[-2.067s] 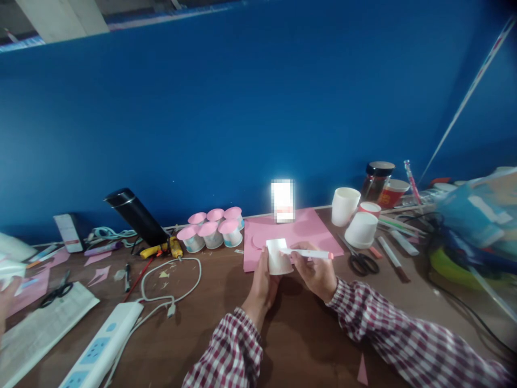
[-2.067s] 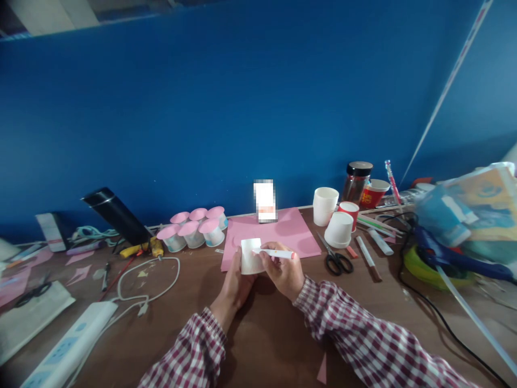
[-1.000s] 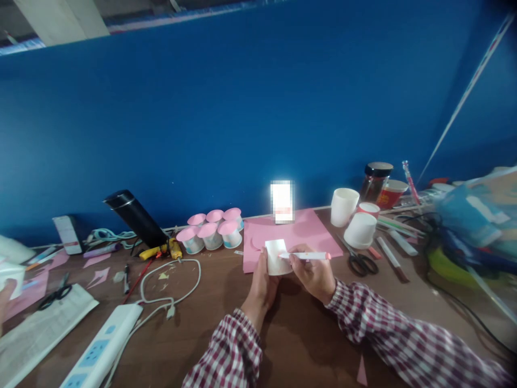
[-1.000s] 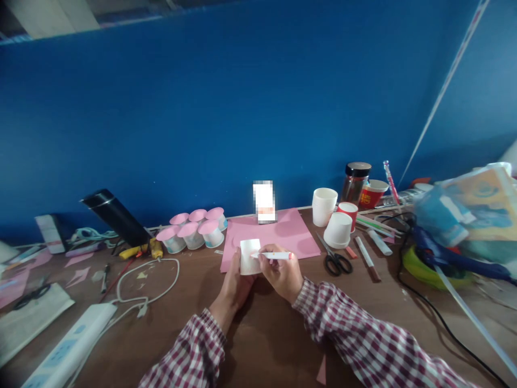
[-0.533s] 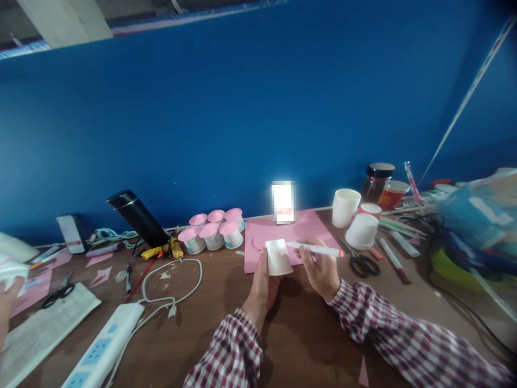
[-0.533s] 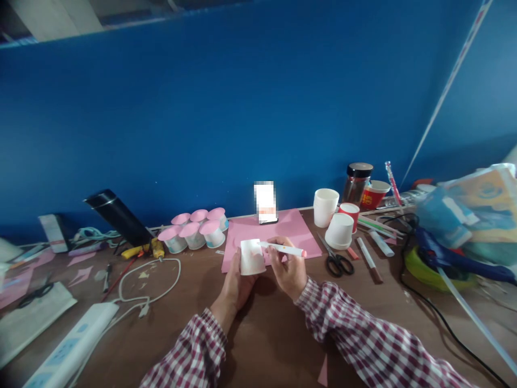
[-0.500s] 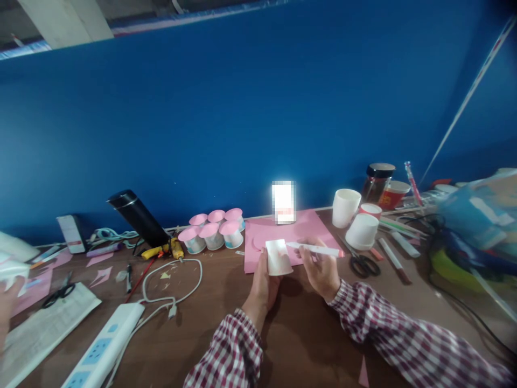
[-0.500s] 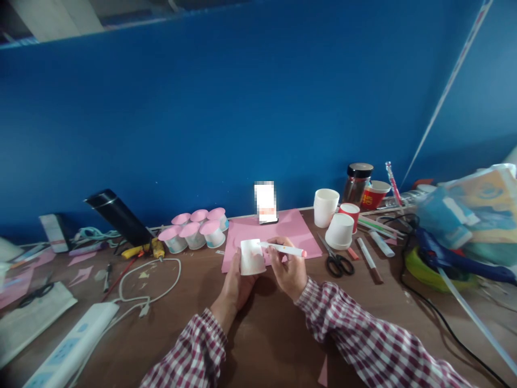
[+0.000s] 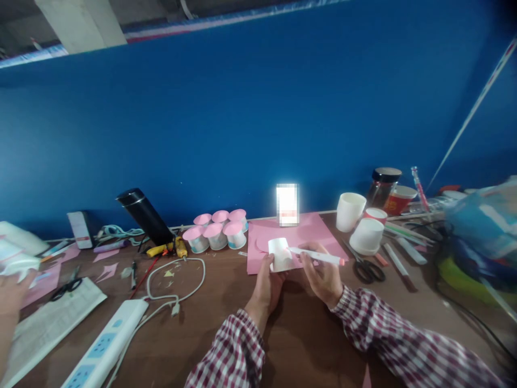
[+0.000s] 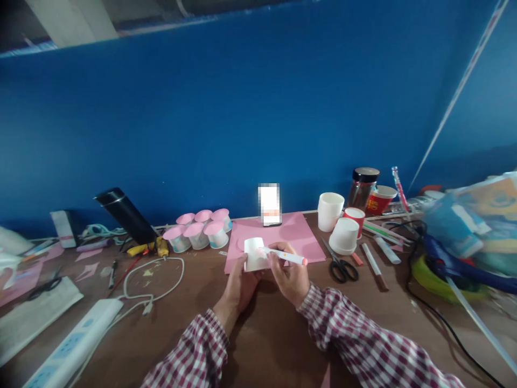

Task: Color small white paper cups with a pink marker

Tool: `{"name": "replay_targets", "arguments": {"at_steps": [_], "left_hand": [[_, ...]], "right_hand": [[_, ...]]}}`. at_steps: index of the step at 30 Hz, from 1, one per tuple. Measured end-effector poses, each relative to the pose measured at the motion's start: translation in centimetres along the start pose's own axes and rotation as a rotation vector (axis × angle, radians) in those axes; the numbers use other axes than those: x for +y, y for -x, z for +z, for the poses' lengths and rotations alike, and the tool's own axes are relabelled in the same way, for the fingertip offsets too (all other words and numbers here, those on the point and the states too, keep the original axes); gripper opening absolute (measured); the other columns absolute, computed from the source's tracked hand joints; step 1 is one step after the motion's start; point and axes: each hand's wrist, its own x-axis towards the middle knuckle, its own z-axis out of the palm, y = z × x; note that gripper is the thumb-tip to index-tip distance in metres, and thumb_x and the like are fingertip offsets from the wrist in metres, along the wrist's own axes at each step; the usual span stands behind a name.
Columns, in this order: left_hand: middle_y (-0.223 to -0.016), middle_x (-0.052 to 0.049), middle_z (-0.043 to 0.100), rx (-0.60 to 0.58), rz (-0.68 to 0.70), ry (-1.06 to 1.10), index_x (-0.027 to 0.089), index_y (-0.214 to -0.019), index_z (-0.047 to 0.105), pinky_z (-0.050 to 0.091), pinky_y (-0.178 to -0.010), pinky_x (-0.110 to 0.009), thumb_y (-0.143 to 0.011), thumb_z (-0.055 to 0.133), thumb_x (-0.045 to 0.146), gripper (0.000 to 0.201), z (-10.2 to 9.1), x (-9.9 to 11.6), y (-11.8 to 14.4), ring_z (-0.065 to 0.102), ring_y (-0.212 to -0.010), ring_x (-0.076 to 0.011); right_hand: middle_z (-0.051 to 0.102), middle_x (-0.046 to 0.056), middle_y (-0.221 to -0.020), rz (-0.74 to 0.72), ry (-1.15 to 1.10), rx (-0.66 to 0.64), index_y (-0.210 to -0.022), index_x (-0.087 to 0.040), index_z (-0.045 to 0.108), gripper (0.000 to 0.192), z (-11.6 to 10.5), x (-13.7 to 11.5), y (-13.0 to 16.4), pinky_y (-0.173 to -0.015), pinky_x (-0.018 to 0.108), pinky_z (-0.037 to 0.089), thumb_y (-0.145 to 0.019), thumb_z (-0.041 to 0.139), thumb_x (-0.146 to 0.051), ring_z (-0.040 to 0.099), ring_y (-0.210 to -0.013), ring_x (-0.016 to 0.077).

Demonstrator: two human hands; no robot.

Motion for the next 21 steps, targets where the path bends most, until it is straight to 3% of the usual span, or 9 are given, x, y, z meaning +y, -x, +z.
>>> {"name": "replay_targets", "arguments": {"at_steps": [11,21], "left_hand": [[-0.093,-0.007,0.069,-0.037,0.019,-0.037,0.013,-0.098,0.064,0.044,-0.083,-0.031,-0.082,0.058,0.034,0.027,-0.22,-0.32,-0.14,0.062,-0.082,-0.0183],[-0.096,-0.011,0.07,-0.097,-0.001,-0.086,0.011,-0.1,0.063,0.044,-0.091,-0.038,-0.081,0.059,0.039,0.034,0.28,-0.07,0.31,0.064,-0.094,-0.0253]], "right_hand": [[0.065,0.003,-0.075,0.005,0.044,-0.085,-0.095,-0.018,0.06,0.016,0.26,0.17,0.39,-0.053,0.022,0.049,-0.09,0.051,-0.03,0.059,-0.058,0.0131],[0.064,0.002,-0.072,0.026,0.055,-0.094,-0.094,-0.019,0.061,0.017,0.18,0.26,0.33,-0.052,0.022,0.048,-0.091,0.051,-0.032,0.059,-0.057,0.0131]]}}
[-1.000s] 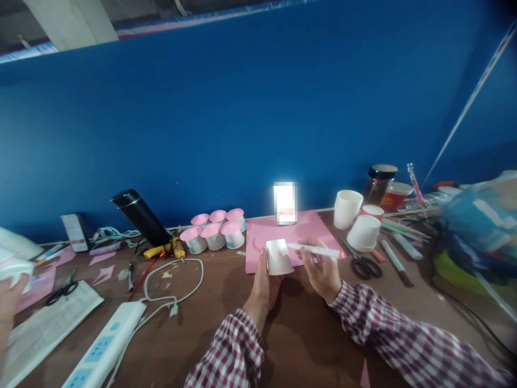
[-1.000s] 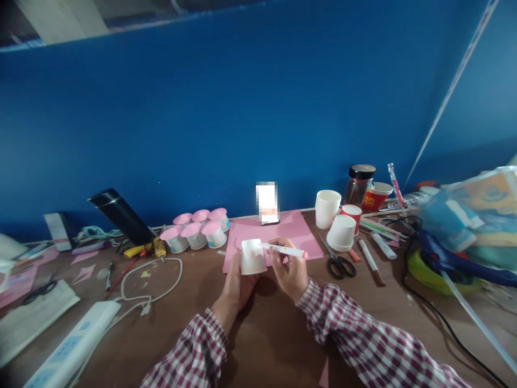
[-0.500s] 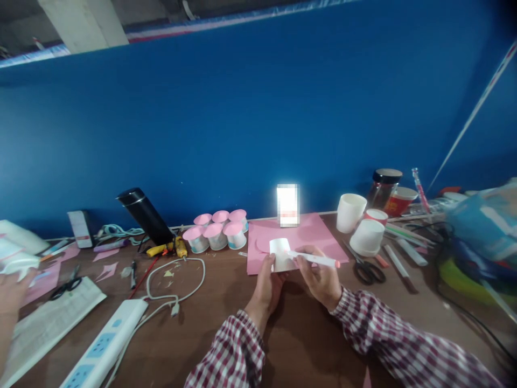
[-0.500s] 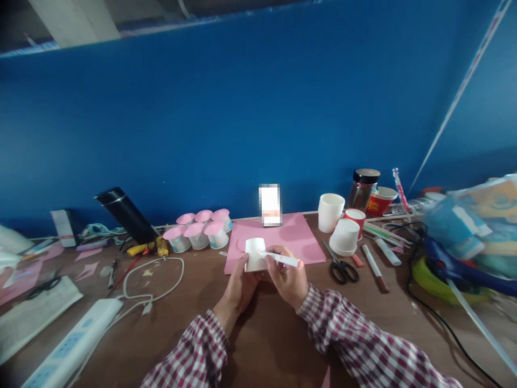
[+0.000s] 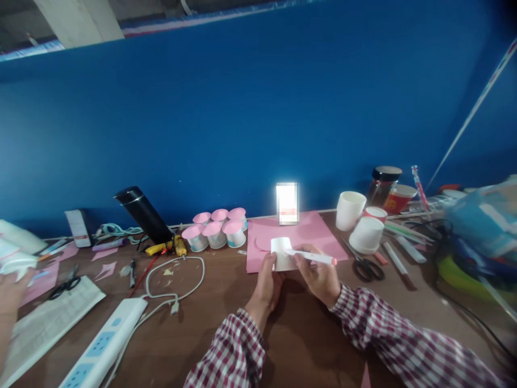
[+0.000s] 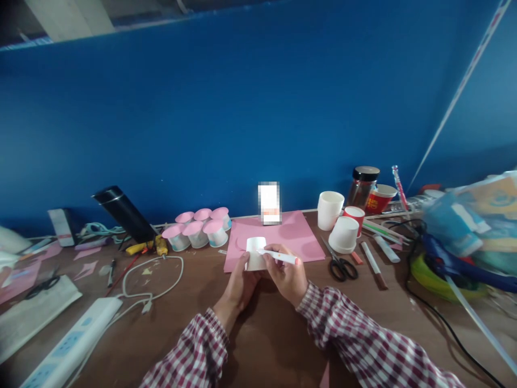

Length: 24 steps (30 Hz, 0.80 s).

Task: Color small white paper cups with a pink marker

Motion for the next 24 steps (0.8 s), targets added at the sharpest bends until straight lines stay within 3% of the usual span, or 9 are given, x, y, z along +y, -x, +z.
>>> {"name": "replay_targets", "arguments": {"at_steps": [13,24], "left_hand": [[-0.096,-0.008,0.07,0.025,0.017,0.019,0.012,-0.1,0.063,0.044,-0.091,-0.034,-0.082,0.059,0.036,0.031,-0.38,-0.28,-0.24,0.065,-0.088,-0.0199],[-0.098,-0.009,0.07,0.008,0.02,-0.022,0.012,-0.102,0.062,0.043,-0.092,-0.037,-0.082,0.058,0.038,0.033,-0.38,-0.23,-0.23,0.064,-0.093,-0.0224]], "right_hand": [[0.064,0.003,-0.073,0.02,-0.014,-0.018,-0.096,-0.018,0.061,0.018,0.05,0.17,-0.03,-0.051,0.022,0.048,-0.091,0.051,-0.032,0.058,-0.057,0.0127],[0.065,0.002,-0.073,0.031,-0.007,-0.021,-0.095,-0.019,0.061,0.018,0.07,0.15,-0.05,-0.051,0.021,0.048,-0.091,0.05,-0.032,0.06,-0.058,0.0129]]}}
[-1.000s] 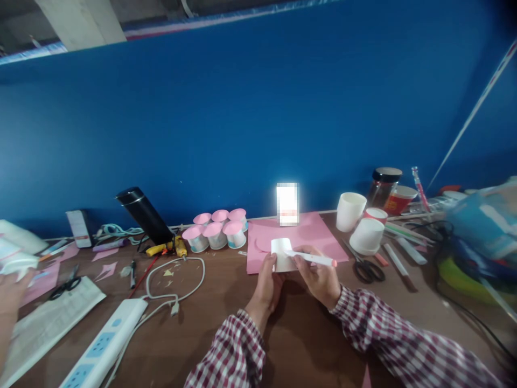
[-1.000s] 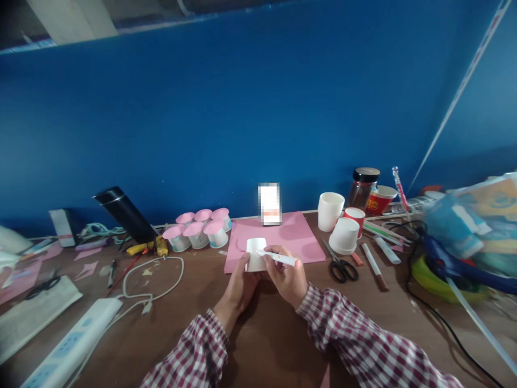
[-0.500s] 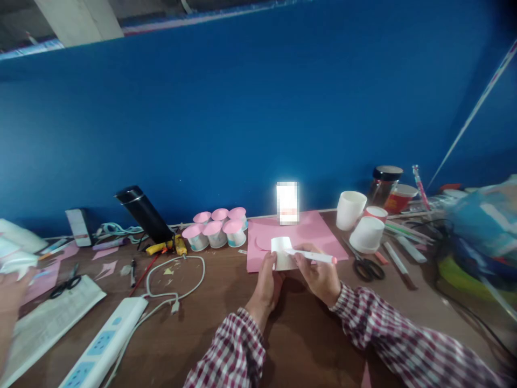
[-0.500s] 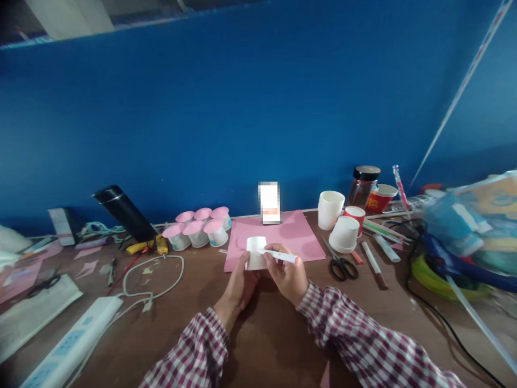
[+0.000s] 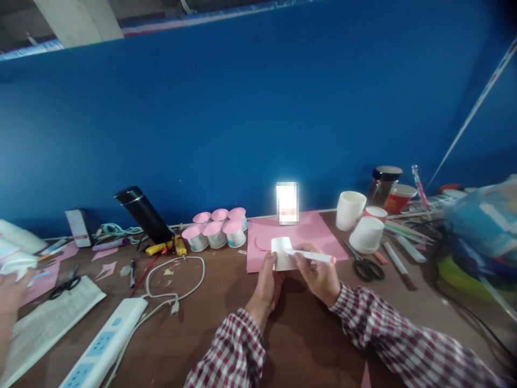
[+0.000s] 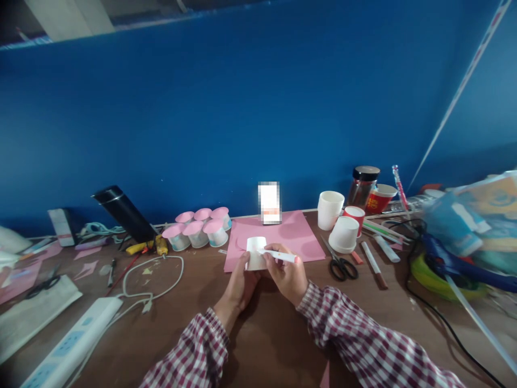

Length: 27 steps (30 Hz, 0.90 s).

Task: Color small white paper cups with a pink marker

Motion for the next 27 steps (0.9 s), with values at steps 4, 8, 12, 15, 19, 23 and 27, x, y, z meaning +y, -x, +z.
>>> {"name": "replay_targets", "arguments": {"at_steps": [4,8,12,15,19,23,27], "left_hand": [[-0.097,-0.008,0.07,-0.001,0.021,-0.022,0.013,-0.101,0.062,0.044,-0.091,-0.036,-0.082,0.059,0.037,0.031,0.08,-0.05,0.01,0.064,-0.093,-0.0217],[-0.096,-0.008,0.069,-0.009,0.034,-0.032,0.013,-0.1,0.062,0.044,-0.09,-0.036,-0.082,0.058,0.037,0.03,0.16,-0.09,0.0,0.064,-0.093,-0.0217],[-0.095,-0.007,0.069,-0.006,0.042,-0.027,0.013,-0.1,0.062,0.045,-0.089,-0.034,-0.083,0.058,0.036,0.028,0.19,-0.07,0.03,0.063,-0.092,-0.0207],[-0.094,-0.007,0.069,-0.014,0.046,-0.023,0.013,-0.1,0.062,0.045,-0.088,-0.033,-0.084,0.057,0.036,0.028,0.13,-0.1,0.03,0.063,-0.092,-0.0204],[-0.094,-0.007,0.069,-0.014,0.05,-0.036,0.013,-0.099,0.062,0.045,-0.088,-0.034,-0.084,0.057,0.036,0.028,0.01,-0.2,0.02,0.063,-0.09,-0.02],[-0.095,-0.007,0.069,-0.005,0.05,-0.044,0.013,-0.099,0.062,0.045,-0.087,-0.034,-0.083,0.058,0.037,0.029,0.04,-0.23,-0.03,0.063,-0.09,-0.02],[-0.092,-0.007,0.069,0.011,0.051,-0.042,0.014,-0.097,0.062,0.045,-0.088,-0.034,-0.082,0.059,0.037,0.028,0.1,-0.14,-0.08,0.063,-0.09,-0.02]], "right_hand": [[0.066,0.003,-0.075,-0.001,0.002,0.007,-0.095,-0.018,0.061,0.019,0.04,-0.06,-0.05,-0.053,0.021,0.049,-0.091,0.05,-0.033,0.06,-0.059,0.0128],[0.066,0.003,-0.076,-0.009,0.011,0.013,-0.094,-0.018,0.061,0.018,0.02,-0.14,-0.06,-0.055,0.021,0.049,-0.091,0.051,-0.032,0.061,-0.062,0.0133],[0.065,0.003,-0.076,-0.007,0.009,0.007,-0.095,-0.018,0.061,0.019,0.01,-0.06,-0.02,-0.054,0.021,0.048,-0.091,0.05,-0.032,0.06,-0.061,0.013],[0.065,0.003,-0.076,-0.01,0.003,-0.002,-0.095,-0.018,0.061,0.019,0.02,-0.05,0.01,-0.054,0.021,0.048,-0.091,0.05,-0.032,0.059,-0.06,0.0126],[0.063,0.002,-0.073,-0.02,0.015,-0.002,-0.093,-0.018,0.061,0.018,0.05,-0.19,0.03,-0.051,0.021,0.046,-0.092,0.049,-0.032,0.056,-0.056,0.0118],[0.064,0.002,-0.074,-0.014,0.012,-0.014,-0.094,-0.018,0.061,0.018,0.12,-0.2,0.03,-0.051,0.021,0.046,-0.092,0.049,-0.031,0.057,-0.057,0.0121],[0.064,0.002,-0.073,-0.024,0.021,-0.01,-0.093,-0.018,0.061,0.017,0.13,-0.2,0.04,-0.052,0.021,0.046,-0.091,0.05,-0.031,0.057,-0.058,0.0123]]}}
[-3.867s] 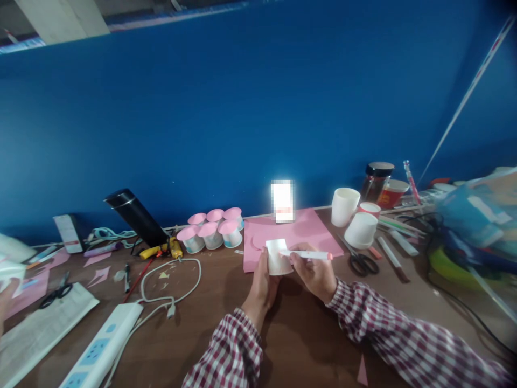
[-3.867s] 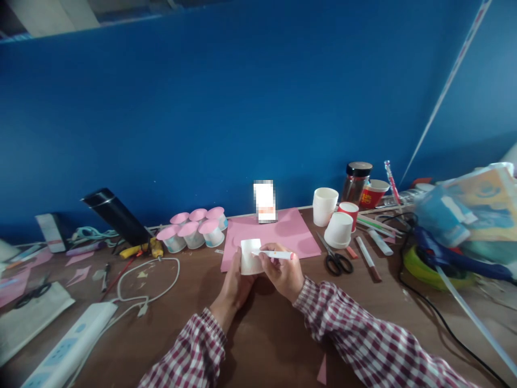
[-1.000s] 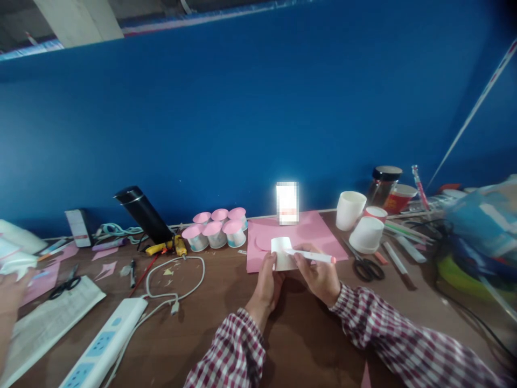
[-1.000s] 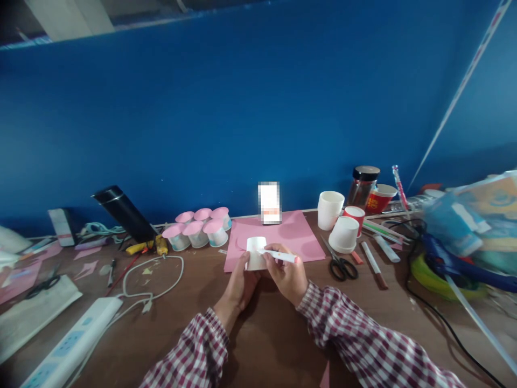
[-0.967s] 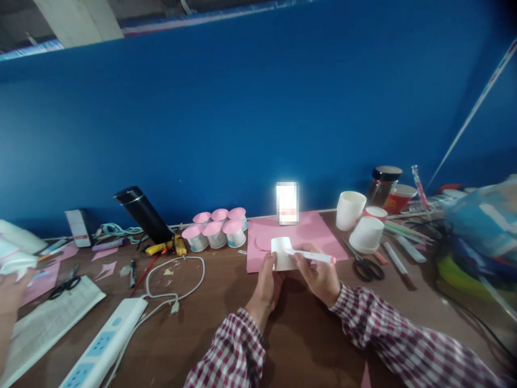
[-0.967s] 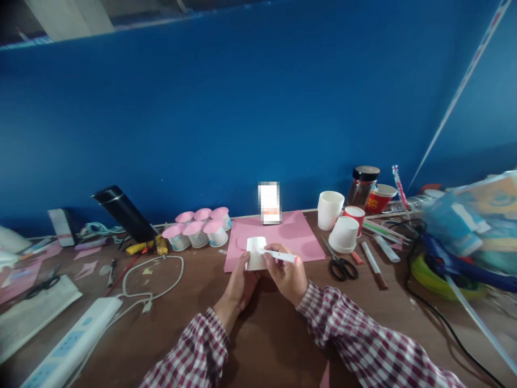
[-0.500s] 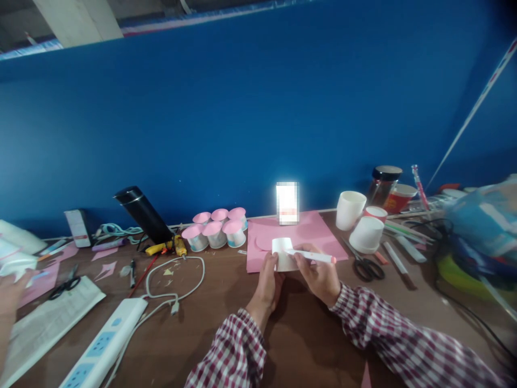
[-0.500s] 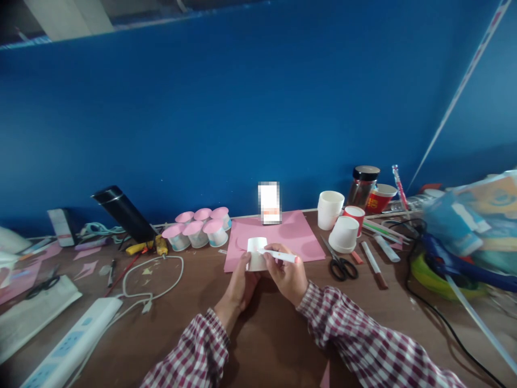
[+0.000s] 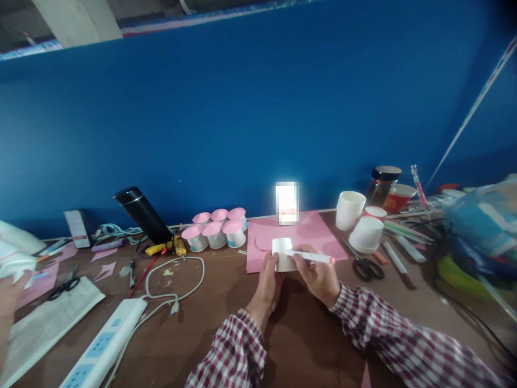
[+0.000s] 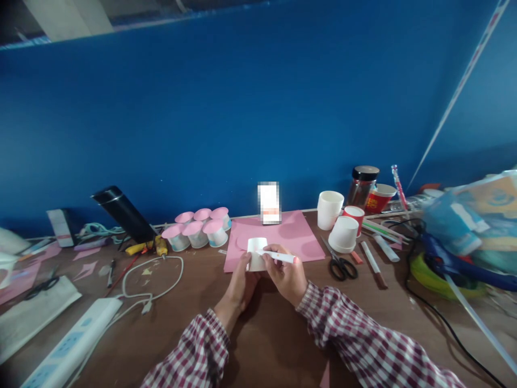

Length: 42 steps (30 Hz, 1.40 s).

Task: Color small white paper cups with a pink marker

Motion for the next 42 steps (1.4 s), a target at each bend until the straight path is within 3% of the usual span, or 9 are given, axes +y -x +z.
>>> {"name": "replay_targets", "arguments": {"at_steps": [42], "left_hand": [[-0.1,-0.008,0.07,0.02,-0.032,0.007,0.013,-0.104,0.063,0.044,-0.091,-0.035,-0.08,0.06,0.04,0.036,-0.51,-0.37,-0.11,0.063,-0.096,-0.0222]], "right_hand": [[0.068,0.003,-0.073,-0.006,0.049,0.058,-0.091,-0.018,0.062,0.021,-0.55,-0.52,-0.56,-0.054,0.023,0.05,-0.092,0.048,-0.034,0.063,-0.06,0.0147]]}}
